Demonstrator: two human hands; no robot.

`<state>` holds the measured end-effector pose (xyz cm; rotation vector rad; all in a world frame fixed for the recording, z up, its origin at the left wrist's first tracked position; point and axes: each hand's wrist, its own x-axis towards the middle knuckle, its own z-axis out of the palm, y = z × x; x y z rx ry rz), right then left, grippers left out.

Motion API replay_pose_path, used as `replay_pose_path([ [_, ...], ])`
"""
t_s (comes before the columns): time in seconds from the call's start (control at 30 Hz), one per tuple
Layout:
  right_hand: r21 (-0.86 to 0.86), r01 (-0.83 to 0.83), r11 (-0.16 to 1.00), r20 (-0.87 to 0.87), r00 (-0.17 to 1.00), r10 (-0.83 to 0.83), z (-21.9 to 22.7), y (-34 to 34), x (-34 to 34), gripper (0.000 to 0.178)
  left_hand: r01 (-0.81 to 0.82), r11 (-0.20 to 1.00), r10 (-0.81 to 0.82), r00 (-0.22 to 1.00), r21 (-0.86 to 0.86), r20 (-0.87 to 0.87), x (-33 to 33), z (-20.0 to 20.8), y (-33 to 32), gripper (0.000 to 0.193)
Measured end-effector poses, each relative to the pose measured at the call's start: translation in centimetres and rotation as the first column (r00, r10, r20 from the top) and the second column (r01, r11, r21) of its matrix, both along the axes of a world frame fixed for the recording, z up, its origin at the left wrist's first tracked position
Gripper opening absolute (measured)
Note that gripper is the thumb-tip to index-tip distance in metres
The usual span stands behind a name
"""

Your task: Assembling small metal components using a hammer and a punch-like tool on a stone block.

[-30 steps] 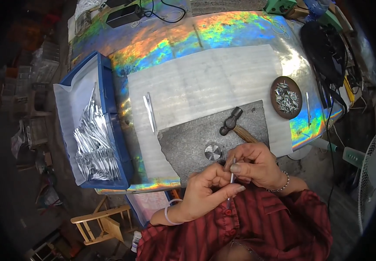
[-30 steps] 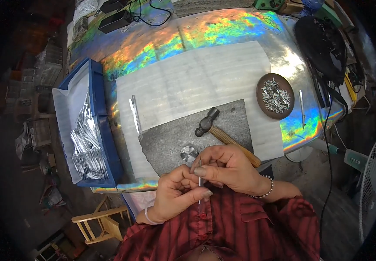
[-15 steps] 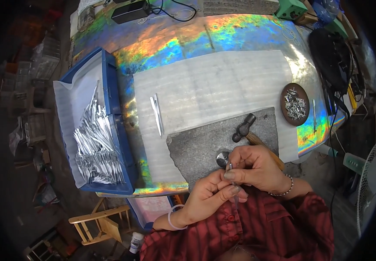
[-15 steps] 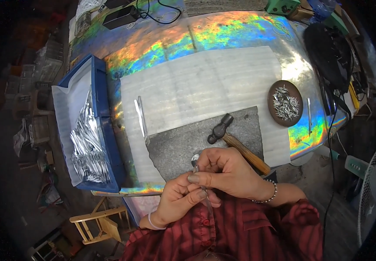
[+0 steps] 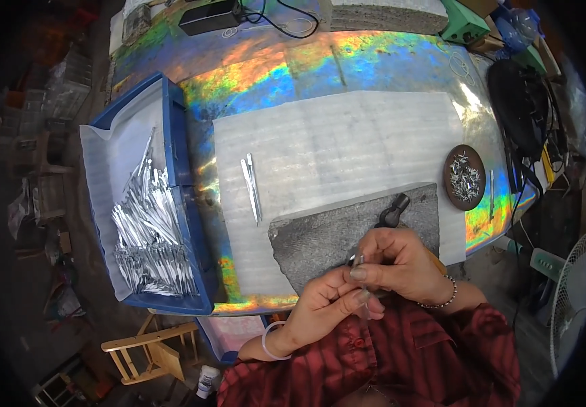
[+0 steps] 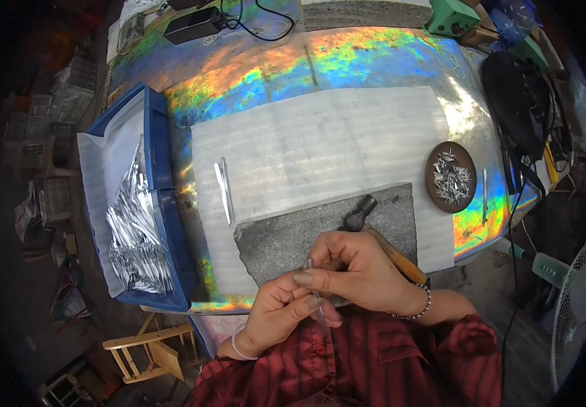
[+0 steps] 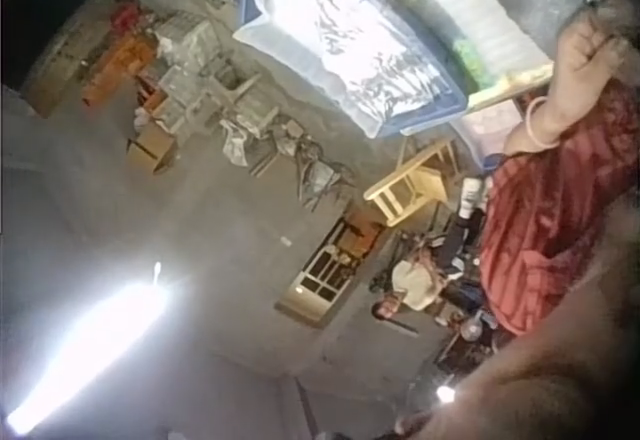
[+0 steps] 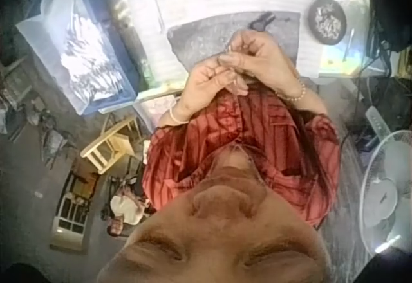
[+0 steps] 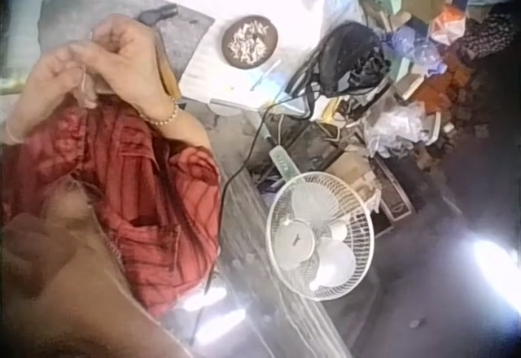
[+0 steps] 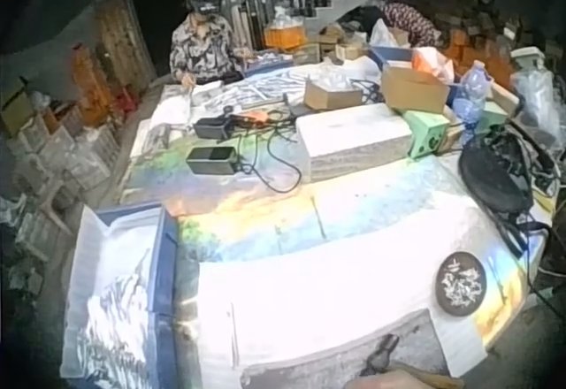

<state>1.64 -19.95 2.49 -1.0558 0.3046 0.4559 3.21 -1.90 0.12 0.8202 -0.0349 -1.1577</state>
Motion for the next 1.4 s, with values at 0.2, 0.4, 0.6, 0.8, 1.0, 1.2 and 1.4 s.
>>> replay_pose_path([
  [0.2,-0.271,0.044,0.962,0.149,0.989,-0.003,0.4,0.0,-0.6,0.017,-0.493,0.861,0.433,0.841,-0.128,-0.325,1.2,-0.5,1.4,0.02],
  [0.4,-0.547,0.21,0.81,0.456,0.886,0.078,1.4,-2.2,-1.8,0.042,-0.696,0.703,0.49,0.62,0.142,0.612,5.4,2.1,3.2,0.01],
  [0.6,-0.873,0.31,0.376,0.394,0.904,0.169,2.8,-4.4,-3.5,0.028,-0.853,0.446,-0.15,0.228,0.271,0.962,12.2,-3.6,4.7,0.022],
  [0.8,-0.954,0.227,0.194,0.284,0.891,0.354,1.9,-4.2,-5.5,0.042,-0.867,0.347,-0.346,0.236,0.358,0.908,14.1,-6.2,4.2,0.025],
  [1.0,-0.982,0.13,0.14,0.173,0.915,0.364,1.6,-2.6,-4.7,0.043,-0.834,0.422,-0.312,0.233,0.354,0.921,10.9,-2.5,4.8,0.03],
  [1.2,-0.986,0.165,0.005,0.154,0.908,0.389,0.7,-2.8,-4.3,0.038,-0.878,0.414,-0.373,0.078,0.241,0.925,15.8,4.5,10.5,0.016],
  [1.4,-0.984,0.166,0.068,0.179,0.931,0.319,1.0,-2.4,-4.6,0.033,-0.911,0.124,-0.778,0.156,0.392,0.608,30.8,-2.8,16.6,0.026],
])
